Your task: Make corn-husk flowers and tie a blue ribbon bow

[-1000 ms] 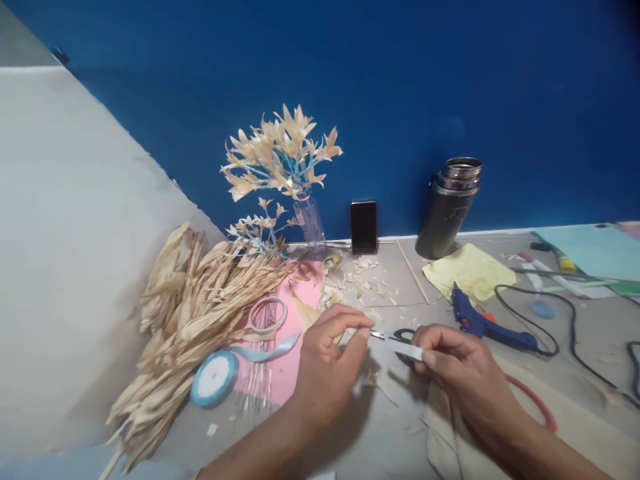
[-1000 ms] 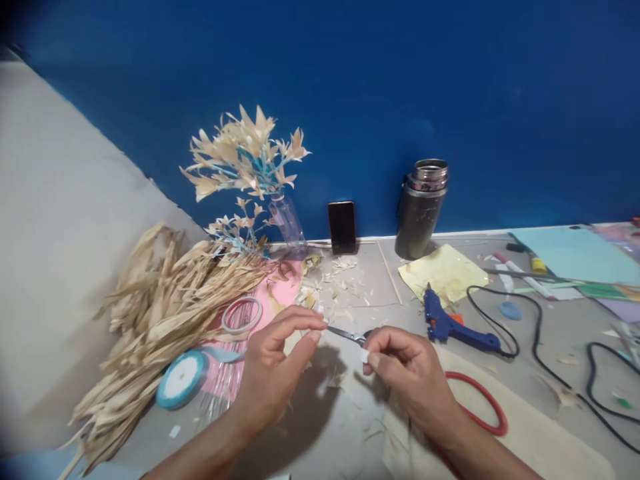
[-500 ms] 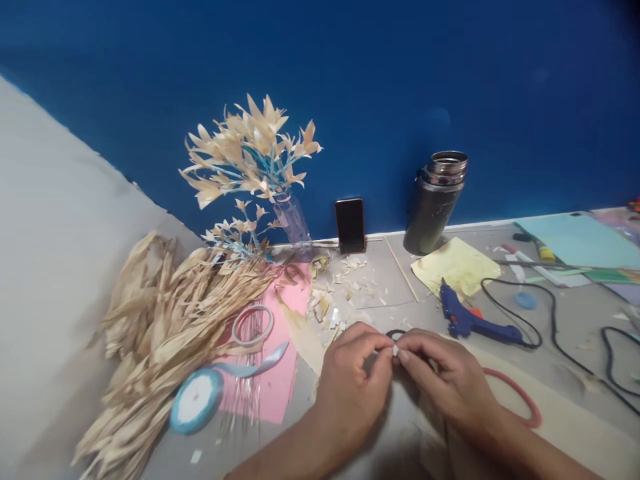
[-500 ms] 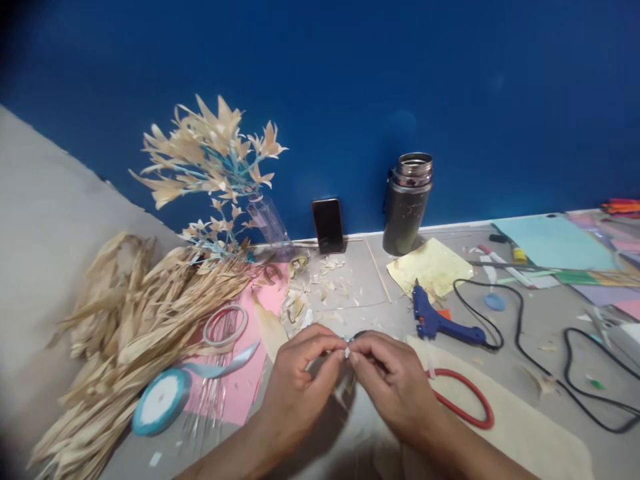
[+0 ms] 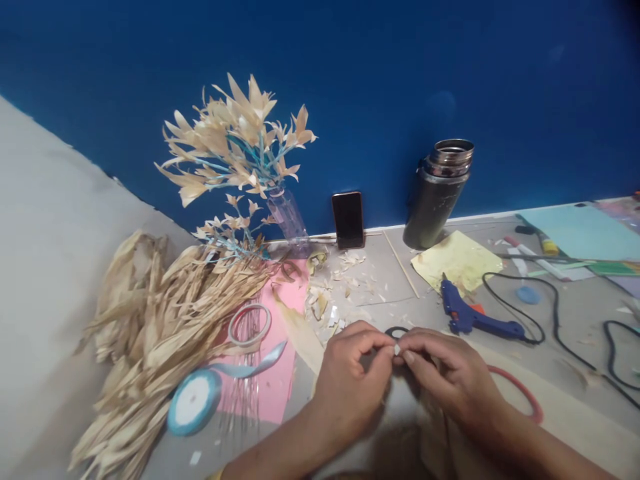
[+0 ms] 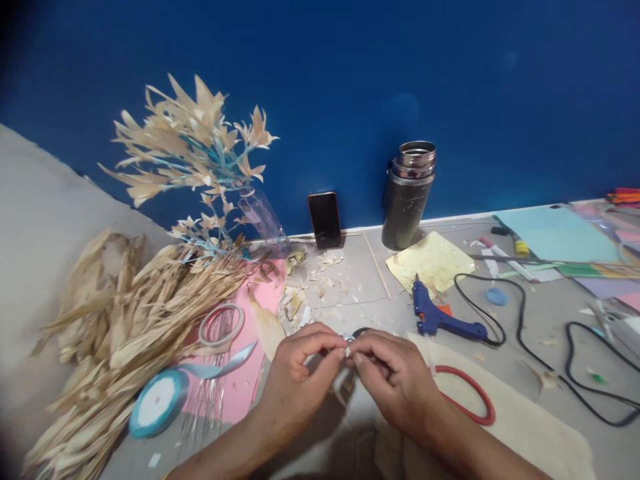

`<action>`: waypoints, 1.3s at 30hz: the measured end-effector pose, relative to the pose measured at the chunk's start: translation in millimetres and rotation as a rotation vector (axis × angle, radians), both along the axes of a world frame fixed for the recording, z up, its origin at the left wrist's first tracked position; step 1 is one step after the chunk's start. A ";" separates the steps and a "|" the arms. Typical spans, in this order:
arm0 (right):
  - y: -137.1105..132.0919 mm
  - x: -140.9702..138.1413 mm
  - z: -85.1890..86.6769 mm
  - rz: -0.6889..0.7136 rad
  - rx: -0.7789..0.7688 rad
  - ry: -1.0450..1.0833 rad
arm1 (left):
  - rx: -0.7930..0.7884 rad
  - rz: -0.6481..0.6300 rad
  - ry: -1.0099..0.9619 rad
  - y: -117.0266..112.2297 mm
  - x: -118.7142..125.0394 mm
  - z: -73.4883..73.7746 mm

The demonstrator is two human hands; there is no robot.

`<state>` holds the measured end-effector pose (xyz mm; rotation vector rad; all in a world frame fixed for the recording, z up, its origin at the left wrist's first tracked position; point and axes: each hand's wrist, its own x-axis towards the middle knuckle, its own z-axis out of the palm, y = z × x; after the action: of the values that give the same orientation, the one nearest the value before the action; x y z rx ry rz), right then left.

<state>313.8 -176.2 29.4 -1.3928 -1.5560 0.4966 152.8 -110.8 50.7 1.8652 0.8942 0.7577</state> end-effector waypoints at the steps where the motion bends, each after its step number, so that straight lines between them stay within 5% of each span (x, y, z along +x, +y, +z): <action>1: -0.1 0.0 -0.1 -0.008 0.002 -0.022 | 0.010 -0.003 -0.002 -0.8 -0.1 0.1; 14: -5.0 1.9 -2.9 0.055 -0.006 -0.047 | 0.261 -0.045 0.062 -11.4 -8.1 -4.0; 34: -5.9 -3.2 3.6 0.000 -0.097 0.069 | -0.173 0.010 -0.016 -13.3 -5.9 2.2; 39: -5.6 -2.6 0.6 -0.006 -0.061 0.032 | -0.155 -0.012 -0.015 -13.1 -5.6 3.3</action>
<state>311.1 -181.8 30.0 -1.4292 -1.5214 0.5644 147.2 -123.9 53.9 1.7251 0.9054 0.6744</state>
